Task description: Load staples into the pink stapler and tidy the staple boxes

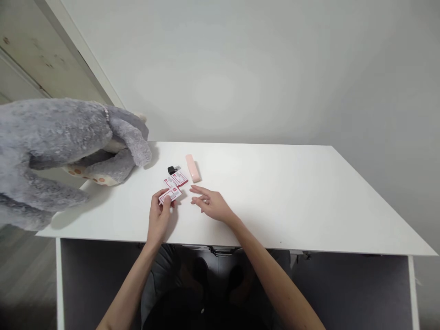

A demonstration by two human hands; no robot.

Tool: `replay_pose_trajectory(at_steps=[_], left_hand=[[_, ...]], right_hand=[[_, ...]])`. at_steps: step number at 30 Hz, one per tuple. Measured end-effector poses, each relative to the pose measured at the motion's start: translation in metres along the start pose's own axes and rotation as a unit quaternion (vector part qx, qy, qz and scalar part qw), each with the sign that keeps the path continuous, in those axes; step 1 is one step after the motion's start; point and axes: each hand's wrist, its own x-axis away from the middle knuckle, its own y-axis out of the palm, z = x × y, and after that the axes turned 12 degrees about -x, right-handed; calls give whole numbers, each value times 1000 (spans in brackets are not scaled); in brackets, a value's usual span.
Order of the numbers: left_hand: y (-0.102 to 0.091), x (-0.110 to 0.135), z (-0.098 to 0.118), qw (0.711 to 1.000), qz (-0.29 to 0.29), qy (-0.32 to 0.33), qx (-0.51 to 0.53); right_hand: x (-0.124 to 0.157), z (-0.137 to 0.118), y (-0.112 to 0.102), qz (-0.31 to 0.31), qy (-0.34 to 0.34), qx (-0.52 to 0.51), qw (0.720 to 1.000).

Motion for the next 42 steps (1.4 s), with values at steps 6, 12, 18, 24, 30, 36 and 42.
replay_pose_trajectory(at_steps=[6, 12, 18, 24, 30, 36, 42], left_hand=[[-2, 1, -4, 998, 58, -29, 27], [-8, -8, -9, 992, 104, -7, -65], [-20, -29, -21, 966, 131, 47, -216], [-20, -19, -12, 970, 129, 30, -206], [-18, -10, 3, 980, 37, -7, -194], [-19, -12, -2, 983, 51, 14, -176], [-20, -5, 5, 988, -67, 33, -137]], right_hand=[[1, -2, 0, -2, 2, 2, 1000], [0, 0, -1, 2, 1, -1, 1000], [0, -1, -1, 6, -3, 7, 1000], [1, -4, 0, 8, 7, 17, 1000], [0, -1, 1, 10, 7, 19, 1000], [0, 0, 1, 14, 12, 22, 1000], [0, -2, 3, 18, 10, 25, 999]])
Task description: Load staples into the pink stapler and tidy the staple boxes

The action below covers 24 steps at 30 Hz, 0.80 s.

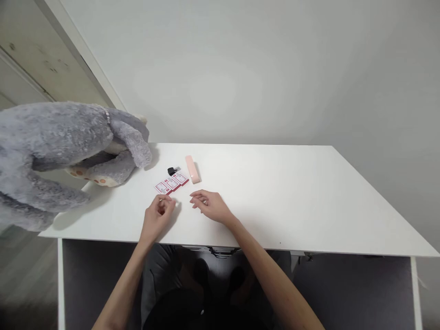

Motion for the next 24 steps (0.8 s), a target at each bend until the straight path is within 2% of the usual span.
replay_pose_trajectory(at_steps=[2, 5, 24], left_hand=[[0, 2, 2, 999, -33, 16, -20], [2, 2, 2, 997, -51, 28, -52], [2, 2, 0, 993, -49, 29, -99]], right_hand=[[0, 0, 0, -1, -2, 3, 1000], [0, 1, -1, -5, -3, 6, 1000], [-3, 8, 0, -4, -10, 10, 1000]])
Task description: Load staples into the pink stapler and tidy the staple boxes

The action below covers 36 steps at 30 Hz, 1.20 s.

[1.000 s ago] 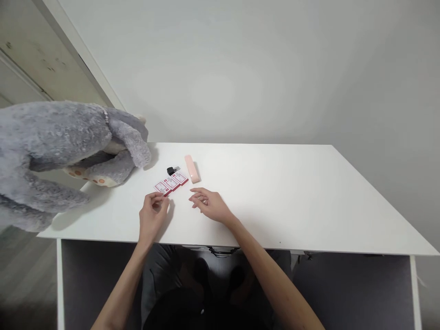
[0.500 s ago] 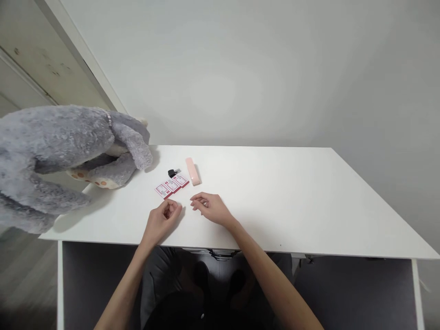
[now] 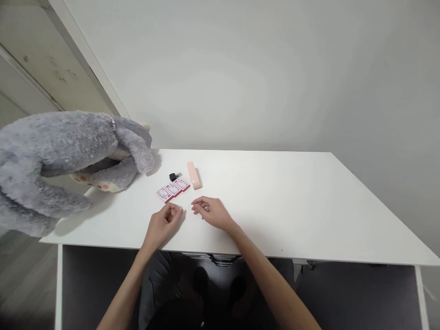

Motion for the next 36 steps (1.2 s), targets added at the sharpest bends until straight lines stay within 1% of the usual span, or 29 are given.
replay_pose_trajectory(at_steps=[11, 21, 36], left_hand=[[2, 1, -2, 1000, 8, 7, -4], [3, 1, -6, 1000, 4, 10, -3], [2, 1, -3, 1000, 6, 11, 0]], right_hand=[[0, -1, 1, 1, 6, -3, 1000], [0, -1, 1, 1, 4, 7, 1000], [1, -2, 1, 4, 9, 5, 1000]])
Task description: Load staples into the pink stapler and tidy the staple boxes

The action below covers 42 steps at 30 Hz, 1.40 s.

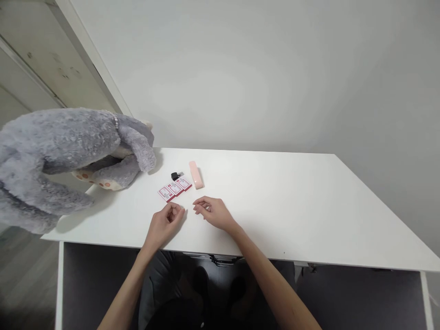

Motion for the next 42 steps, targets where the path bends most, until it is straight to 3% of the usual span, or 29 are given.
replay_pose_trajectory(at_steps=[35, 42], left_hand=[[-2, 3, 1, 1000, -4, -4, 19], [-2, 3, 1, 1000, -4, -9, 22]], right_hand=[[3, -3, 1, 27, -2, -14, 1000], [-2, -1, -3, 115, -99, 65, 986]])
